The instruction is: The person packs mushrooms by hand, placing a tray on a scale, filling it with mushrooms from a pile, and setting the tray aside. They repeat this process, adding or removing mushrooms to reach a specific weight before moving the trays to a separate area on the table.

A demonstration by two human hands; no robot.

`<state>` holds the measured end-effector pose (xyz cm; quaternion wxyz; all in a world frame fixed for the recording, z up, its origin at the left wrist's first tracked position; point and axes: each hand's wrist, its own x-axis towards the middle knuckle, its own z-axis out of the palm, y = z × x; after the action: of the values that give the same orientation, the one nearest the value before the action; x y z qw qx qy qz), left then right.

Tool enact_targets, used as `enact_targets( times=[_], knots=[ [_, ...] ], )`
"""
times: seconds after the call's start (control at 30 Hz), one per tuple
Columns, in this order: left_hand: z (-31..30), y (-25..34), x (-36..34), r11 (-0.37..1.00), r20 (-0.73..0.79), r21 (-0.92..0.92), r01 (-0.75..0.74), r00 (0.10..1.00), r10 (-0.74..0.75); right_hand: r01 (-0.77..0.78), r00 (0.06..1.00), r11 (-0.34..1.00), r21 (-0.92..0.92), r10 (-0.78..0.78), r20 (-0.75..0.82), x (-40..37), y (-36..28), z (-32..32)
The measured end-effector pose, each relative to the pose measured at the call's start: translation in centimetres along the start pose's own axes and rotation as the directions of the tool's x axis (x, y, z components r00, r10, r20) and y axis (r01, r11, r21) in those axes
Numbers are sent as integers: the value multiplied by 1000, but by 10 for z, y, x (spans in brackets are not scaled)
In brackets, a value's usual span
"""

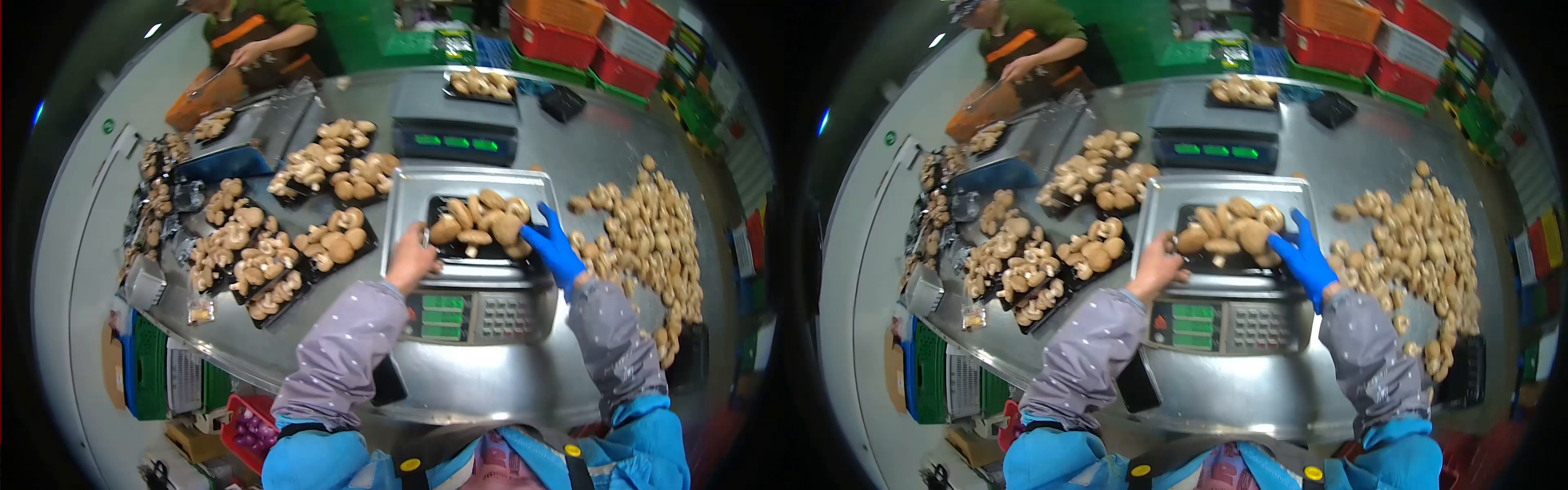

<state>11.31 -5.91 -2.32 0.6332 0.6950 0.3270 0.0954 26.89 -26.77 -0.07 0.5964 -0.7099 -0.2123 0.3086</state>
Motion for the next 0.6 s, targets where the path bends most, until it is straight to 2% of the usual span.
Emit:
enact_targets(
  times=[0.03, 0.1, 0.13, 0.23, 0.3, 0.4, 0.43, 0.47, 0.5, 0.53, 0.6],
  knots=[
    [-1, 0, 1, 1000, -10, -28, -4, 1000, 3, 37, 999, 999, -23, -38, -30, 5, 2, 5],
    [-3, -5, 4, 976, -47, -188, -109, 994, 102, -29, 998, 999, -31, 28, -55, 12, -10, 13],
    [-10, 9, 1, 903, 28, -425, 61, 998, -55, -39, 998, 999, 25, 40, -40, 15, -16, 17],
    [-46, 15, 18, 747, 73, -651, 131, 991, -110, -26, 1000, 999, 41, 27, -4, 20, -57, 41],
    [-77, 26, 29, 741, 48, -661, 119, 992, -116, 27, 999, 998, 51, -29, 37, 25, -78, 61],
    [-135, 40, 47, 763, -33, -644, -53, 999, 41, 108, 990, 993, 56, -113, 88, 33, -94, 81],
    [-158, 41, 59, 735, -80, -677, -27, 996, -38, 135, 985, 990, 44, -139, 106, 34, -96, 87],
    [-185, 47, 64, 744, -35, -660, -107, 993, 112, 146, 982, 988, 40, -150, 112, 34, -96, 88],
    [-204, 54, 71, 724, -187, -677, -136, 982, 10, 149, 982, 988, 40, -153, 111, 35, -94, 87],
    [-227, 49, 85, 690, -300, -689, -222, 954, 7, 133, 987, 991, 12, -134, 89, 36, -91, 82],
    [-274, 57, 97, 722, -416, -630, -285, 909, -4, 94, 995, 995, -40, -93, 22, 35, -79, 68]
  ],
)
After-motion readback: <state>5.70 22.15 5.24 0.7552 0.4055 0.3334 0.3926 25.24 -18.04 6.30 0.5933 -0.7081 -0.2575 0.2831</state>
